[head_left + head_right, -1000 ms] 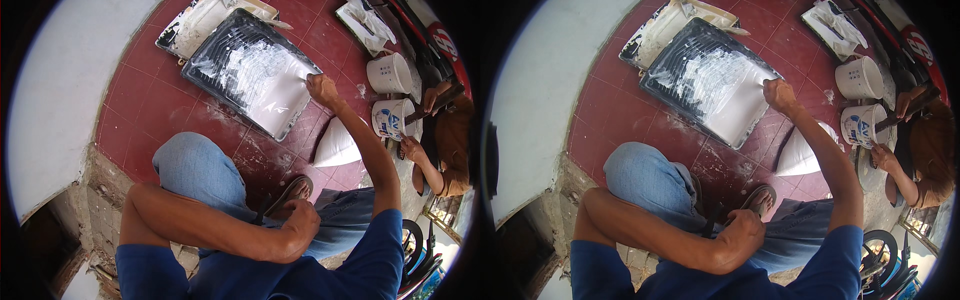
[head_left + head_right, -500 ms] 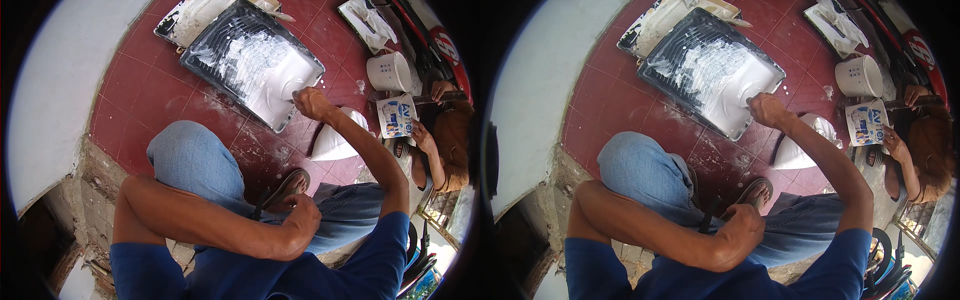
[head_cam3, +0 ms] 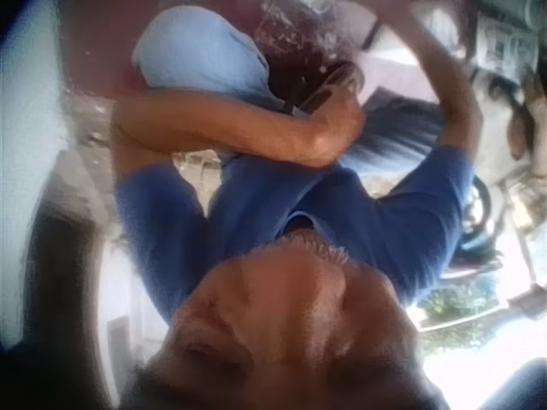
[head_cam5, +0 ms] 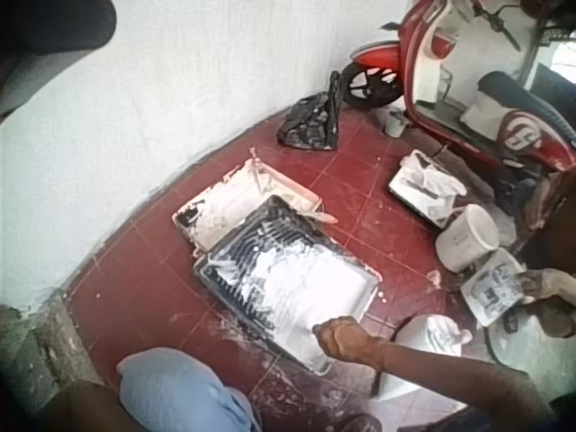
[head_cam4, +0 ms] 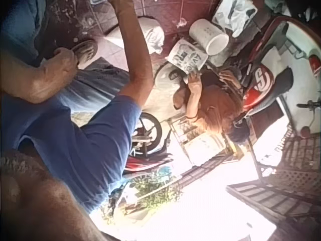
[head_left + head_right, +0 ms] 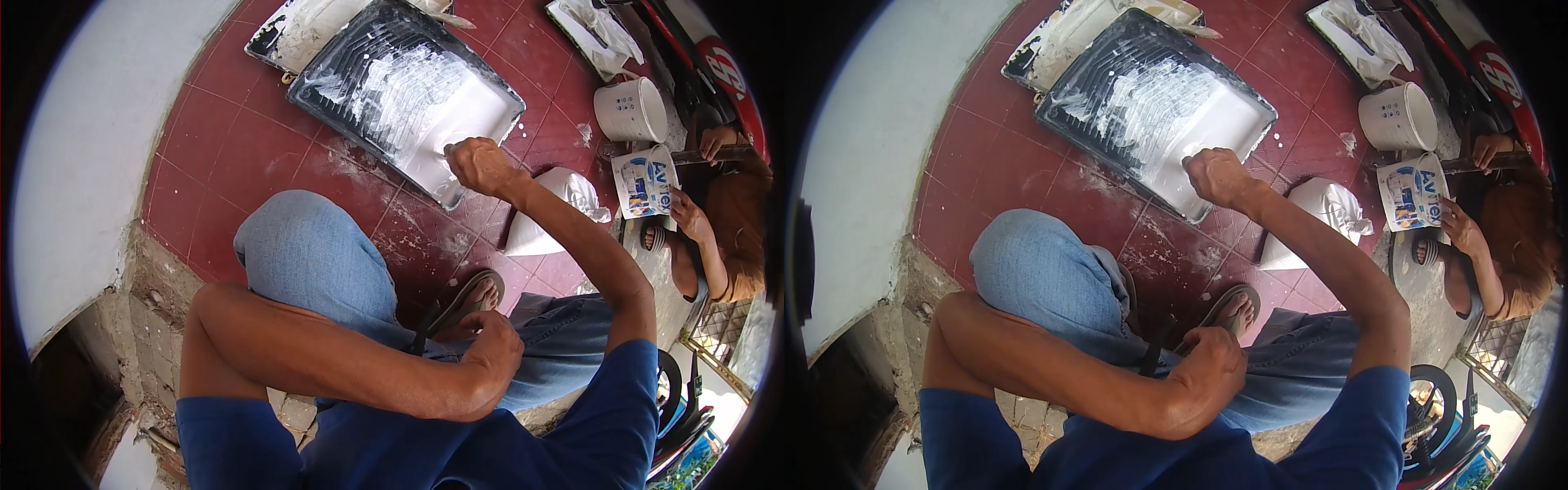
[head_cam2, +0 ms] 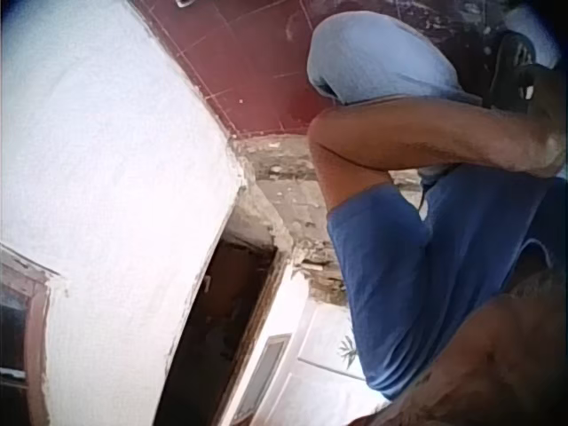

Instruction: The person mixes white paint in a tray using a brush and later dips a larger brush into a bucket of green paint.

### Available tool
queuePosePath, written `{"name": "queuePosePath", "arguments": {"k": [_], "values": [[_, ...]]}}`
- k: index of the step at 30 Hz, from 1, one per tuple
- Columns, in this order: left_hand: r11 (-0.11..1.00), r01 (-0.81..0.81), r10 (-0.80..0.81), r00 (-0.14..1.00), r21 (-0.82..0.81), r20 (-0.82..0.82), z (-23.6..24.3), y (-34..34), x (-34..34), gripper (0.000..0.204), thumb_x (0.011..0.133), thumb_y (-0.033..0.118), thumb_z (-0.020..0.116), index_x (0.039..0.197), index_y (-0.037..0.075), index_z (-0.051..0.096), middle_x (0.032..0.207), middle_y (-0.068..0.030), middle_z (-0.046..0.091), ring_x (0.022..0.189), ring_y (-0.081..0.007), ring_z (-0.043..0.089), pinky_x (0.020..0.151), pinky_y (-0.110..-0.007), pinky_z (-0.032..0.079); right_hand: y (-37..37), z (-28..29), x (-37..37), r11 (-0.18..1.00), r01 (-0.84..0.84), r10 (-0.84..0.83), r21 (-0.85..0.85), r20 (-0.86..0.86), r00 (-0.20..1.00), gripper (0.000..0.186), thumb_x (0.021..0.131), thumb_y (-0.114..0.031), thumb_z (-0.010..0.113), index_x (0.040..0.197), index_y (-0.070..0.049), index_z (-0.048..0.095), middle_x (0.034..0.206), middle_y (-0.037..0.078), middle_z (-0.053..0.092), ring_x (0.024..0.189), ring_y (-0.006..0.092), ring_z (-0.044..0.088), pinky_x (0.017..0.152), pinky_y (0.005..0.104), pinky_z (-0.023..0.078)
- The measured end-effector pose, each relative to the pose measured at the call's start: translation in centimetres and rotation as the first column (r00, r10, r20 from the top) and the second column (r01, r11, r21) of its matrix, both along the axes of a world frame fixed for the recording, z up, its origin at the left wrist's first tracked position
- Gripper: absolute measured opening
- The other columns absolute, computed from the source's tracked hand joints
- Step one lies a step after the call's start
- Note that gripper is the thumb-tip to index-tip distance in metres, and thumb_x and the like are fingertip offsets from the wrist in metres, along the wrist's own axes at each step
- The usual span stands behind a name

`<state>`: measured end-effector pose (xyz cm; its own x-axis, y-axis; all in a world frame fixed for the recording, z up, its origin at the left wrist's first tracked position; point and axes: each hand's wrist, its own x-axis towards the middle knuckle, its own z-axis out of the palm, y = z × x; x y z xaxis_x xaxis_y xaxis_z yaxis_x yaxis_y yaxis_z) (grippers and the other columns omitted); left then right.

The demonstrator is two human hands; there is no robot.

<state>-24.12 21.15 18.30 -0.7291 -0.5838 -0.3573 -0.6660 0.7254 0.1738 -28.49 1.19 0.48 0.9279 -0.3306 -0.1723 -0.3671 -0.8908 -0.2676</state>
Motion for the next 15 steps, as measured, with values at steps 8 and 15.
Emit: {"name": "queuePosePath", "arguments": {"k": [8,15], "values": [[0.999,0.004,-0.005,1.0,0.046,0.028,0.4,-0.1,-0.3,0.027,0.07,0.018,0.055,0.093,0.004,0.059,0.078,-0.0068,0.057,0.072,-0.0198,0.056,0.058,-0.032,0.044,0.1,0.4,-0.6,0.997,-0.077,0.078,0.02,-0.059,0.995,0.012,0.073,-0.011,0.048,0.076,-0.002,0.055,0.067,0.016,0.059,0.067,0.0299,0.06,0.063,0.0402,0.047],[0.996,0.029,-0.032,0.999,0.081,0.04,-0.1,0.0,-0.7,0.027,0.069,0.017,0.054,0.092,0.003,0.059,0.074,-0.0065,0.056,0.069,-0.0195,0.055,0.055,-0.033,0.042,2.0,-1.0,-1.3,0.972,-0.224,0.225,0.07,-0.005,0.974,0.014,0.073,-0.012,0.047,0.075,-0.002,0.057,0.069,0.019,0.059,0.068,0.0327,0.059,0.064,0.0385,0.048]]}}
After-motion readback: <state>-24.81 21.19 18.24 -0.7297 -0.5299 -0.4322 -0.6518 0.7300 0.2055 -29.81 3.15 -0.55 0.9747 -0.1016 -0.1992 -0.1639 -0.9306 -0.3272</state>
